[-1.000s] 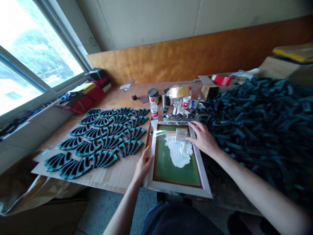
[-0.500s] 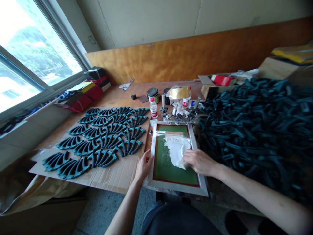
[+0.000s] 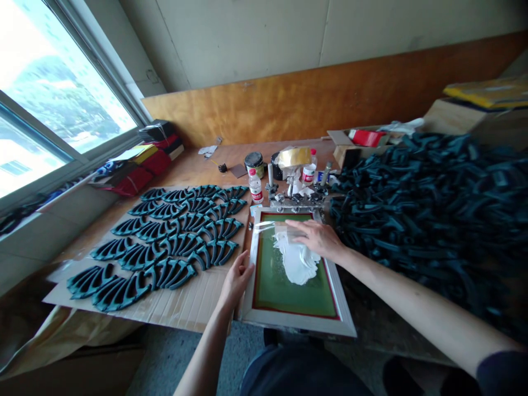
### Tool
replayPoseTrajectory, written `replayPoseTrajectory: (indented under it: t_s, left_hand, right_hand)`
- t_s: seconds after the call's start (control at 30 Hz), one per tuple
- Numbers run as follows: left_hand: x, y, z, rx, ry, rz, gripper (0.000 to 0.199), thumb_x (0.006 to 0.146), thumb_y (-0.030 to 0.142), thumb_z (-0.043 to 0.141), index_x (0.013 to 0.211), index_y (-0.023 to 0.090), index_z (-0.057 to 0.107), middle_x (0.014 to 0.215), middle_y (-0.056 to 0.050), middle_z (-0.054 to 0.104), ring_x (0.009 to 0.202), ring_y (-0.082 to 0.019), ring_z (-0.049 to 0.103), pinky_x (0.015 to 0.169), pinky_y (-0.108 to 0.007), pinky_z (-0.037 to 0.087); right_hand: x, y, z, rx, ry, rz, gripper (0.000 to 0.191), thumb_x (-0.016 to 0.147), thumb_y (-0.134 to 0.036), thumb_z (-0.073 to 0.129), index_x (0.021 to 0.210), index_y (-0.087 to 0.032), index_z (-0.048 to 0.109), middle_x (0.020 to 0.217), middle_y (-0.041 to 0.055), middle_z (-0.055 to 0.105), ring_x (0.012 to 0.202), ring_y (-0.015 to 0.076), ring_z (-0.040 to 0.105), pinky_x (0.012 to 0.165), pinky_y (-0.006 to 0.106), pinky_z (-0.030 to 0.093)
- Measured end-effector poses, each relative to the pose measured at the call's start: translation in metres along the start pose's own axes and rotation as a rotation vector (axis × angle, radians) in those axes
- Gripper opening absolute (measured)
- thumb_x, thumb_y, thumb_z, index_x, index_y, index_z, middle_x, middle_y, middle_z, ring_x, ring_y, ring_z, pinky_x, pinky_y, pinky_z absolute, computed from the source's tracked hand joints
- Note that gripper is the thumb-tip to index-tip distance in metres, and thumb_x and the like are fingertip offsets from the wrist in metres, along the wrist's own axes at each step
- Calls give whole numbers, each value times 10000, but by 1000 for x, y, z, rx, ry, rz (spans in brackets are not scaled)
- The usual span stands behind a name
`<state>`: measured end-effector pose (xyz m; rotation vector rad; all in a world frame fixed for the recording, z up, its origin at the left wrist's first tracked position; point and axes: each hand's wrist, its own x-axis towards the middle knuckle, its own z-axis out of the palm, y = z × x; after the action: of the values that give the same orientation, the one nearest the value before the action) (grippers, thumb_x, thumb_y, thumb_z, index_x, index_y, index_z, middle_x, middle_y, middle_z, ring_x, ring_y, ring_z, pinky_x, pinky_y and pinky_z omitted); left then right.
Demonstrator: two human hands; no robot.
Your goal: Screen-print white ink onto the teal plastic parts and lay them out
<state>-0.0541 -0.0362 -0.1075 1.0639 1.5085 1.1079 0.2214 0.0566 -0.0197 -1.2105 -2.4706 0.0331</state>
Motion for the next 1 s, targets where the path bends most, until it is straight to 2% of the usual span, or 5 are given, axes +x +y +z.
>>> replayPoseTrajectory:
  t_s: [0.23, 0.47, 0.6, 0.8, 1.0]
  left_hand:
    - [-6, 98, -7, -185, 14, 123, 570, 782, 644, 550, 1000, 135, 684, 738, -17, 653, 635, -122, 583, 570, -211, 440]
    - [30, 187, 16, -443, 46, 371, 494, 847, 620, 467, 947, 162, 622, 847, -54, 678, 727, -123, 625, 553, -189, 450]
    - [5, 146, 45, -514, 121, 221, 527, 804, 636, 523, 1054, 178, 599, 851, -58, 694, 705, -132, 641, 547, -201, 455]
    - [-66, 28, 94, -419, -310, -427, 650, 723, 719, 545, 1068, 176, 636, 985, -125, 707, 828, -233, 670, 600, -298, 498]
    - [-34, -22, 10, 270, 123, -261, 609, 787, 717, 336, 783, 185, 634, 612, -44, 625, 556, -203, 598, 521, -291, 438]
  right_hand:
    - [1, 58, -36, -159, 333, 323, 379, 951, -394, 457, 1196, -165, 632, 993, 89, 695, 797, 190, 650, 649, 261, 491]
    - [-73, 40, 52, -158, 42, 195, 271, 817, -440, 650, 727, -185, 639, 782, 47, 671, 751, 192, 627, 640, 267, 495]
    - [-73, 6, 75, -151, -56, 316, 113, 887, -262, 593, 823, -168, 584, 807, 83, 654, 808, 220, 624, 699, 297, 465]
    - [-80, -72, 72, -19, 170, 102, 82, 910, -265, 548, 873, -191, 545, 873, 63, 610, 868, 223, 554, 762, 336, 438]
    - [-83, 4, 33, -77, 111, 67, 119, 929, -236, 508, 918, -199, 621, 883, 51, 606, 890, 197, 523, 801, 312, 415]
